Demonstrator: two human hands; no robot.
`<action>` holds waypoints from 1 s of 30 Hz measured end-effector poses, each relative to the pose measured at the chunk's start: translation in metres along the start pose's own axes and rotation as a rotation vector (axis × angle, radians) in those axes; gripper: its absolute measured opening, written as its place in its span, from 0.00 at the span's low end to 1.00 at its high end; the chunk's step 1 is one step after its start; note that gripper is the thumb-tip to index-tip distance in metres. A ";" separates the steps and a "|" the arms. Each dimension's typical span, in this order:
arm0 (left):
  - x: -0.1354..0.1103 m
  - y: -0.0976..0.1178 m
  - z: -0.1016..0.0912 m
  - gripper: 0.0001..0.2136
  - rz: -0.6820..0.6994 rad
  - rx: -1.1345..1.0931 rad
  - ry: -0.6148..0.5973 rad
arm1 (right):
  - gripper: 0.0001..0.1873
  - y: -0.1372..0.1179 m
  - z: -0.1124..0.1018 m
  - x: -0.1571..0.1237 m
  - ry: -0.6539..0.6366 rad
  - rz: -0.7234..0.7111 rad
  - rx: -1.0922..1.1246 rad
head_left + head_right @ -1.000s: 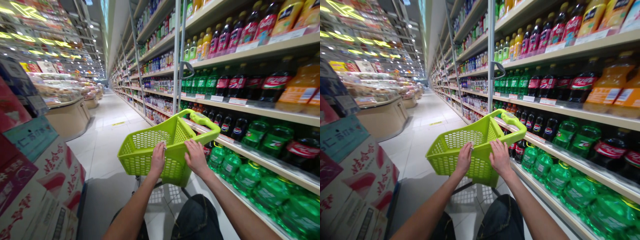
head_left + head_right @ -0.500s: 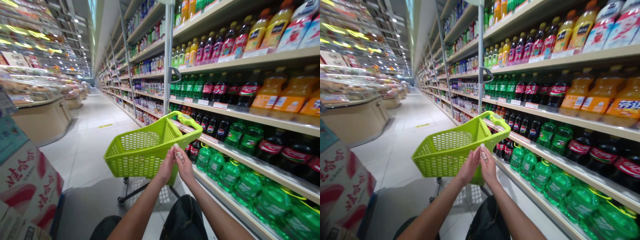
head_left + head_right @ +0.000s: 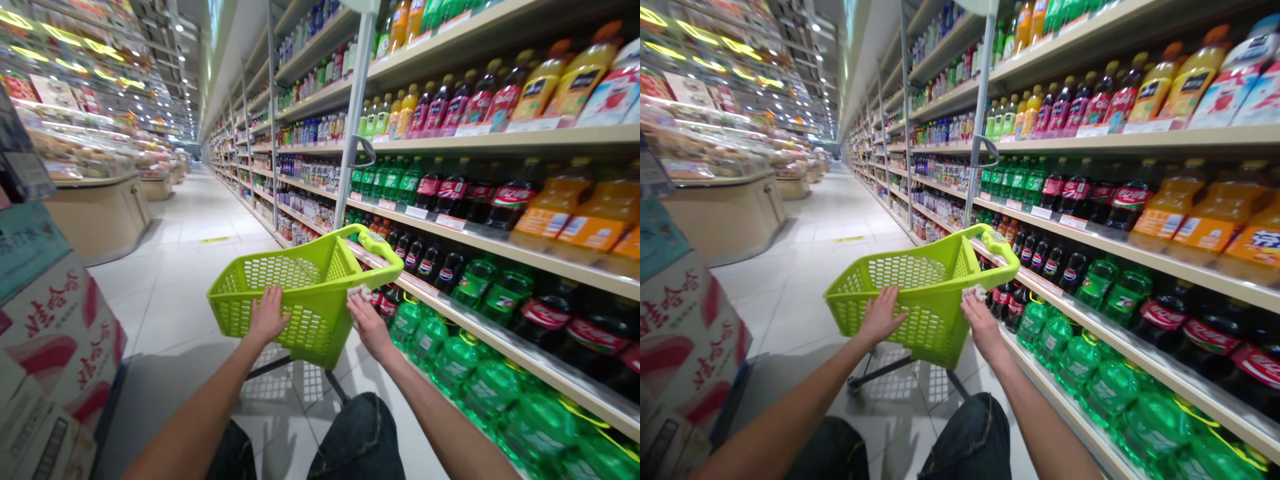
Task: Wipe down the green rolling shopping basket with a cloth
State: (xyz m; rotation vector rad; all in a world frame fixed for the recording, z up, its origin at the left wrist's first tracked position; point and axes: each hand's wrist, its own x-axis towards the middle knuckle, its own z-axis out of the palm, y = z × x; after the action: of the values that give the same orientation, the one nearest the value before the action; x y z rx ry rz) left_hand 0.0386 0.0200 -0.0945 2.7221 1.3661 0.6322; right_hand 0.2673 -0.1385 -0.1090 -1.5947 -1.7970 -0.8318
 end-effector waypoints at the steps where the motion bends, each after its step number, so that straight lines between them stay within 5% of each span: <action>1: -0.002 0.000 -0.001 0.30 0.004 0.003 -0.005 | 0.24 -0.006 0.001 -0.006 -0.016 -0.042 0.019; 3: -0.005 0.000 -0.001 0.30 0.010 0.004 -0.016 | 0.24 -0.006 -0.008 -0.007 0.024 -0.053 0.045; 9: -0.013 0.008 -0.002 0.33 -0.026 0.033 -0.048 | 0.26 0.028 -0.043 0.021 0.390 0.246 -0.061; 15: -0.021 0.014 -0.007 0.34 0.017 0.070 -0.113 | 0.25 -0.013 -0.001 -0.021 0.078 -0.032 0.104; 22: -0.028 0.021 -0.011 0.34 0.032 0.052 -0.126 | 0.29 0.005 -0.043 0.015 0.402 0.137 0.027; 30: -0.031 0.007 -0.014 0.32 0.031 0.038 -0.126 | 0.27 -0.027 0.004 -0.040 0.083 -0.048 0.079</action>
State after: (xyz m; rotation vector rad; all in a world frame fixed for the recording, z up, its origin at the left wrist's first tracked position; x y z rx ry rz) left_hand 0.0224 -0.0102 -0.0910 2.7639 1.3231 0.4324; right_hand 0.2446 -0.1628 -0.1437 -1.4511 -1.7936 -0.8260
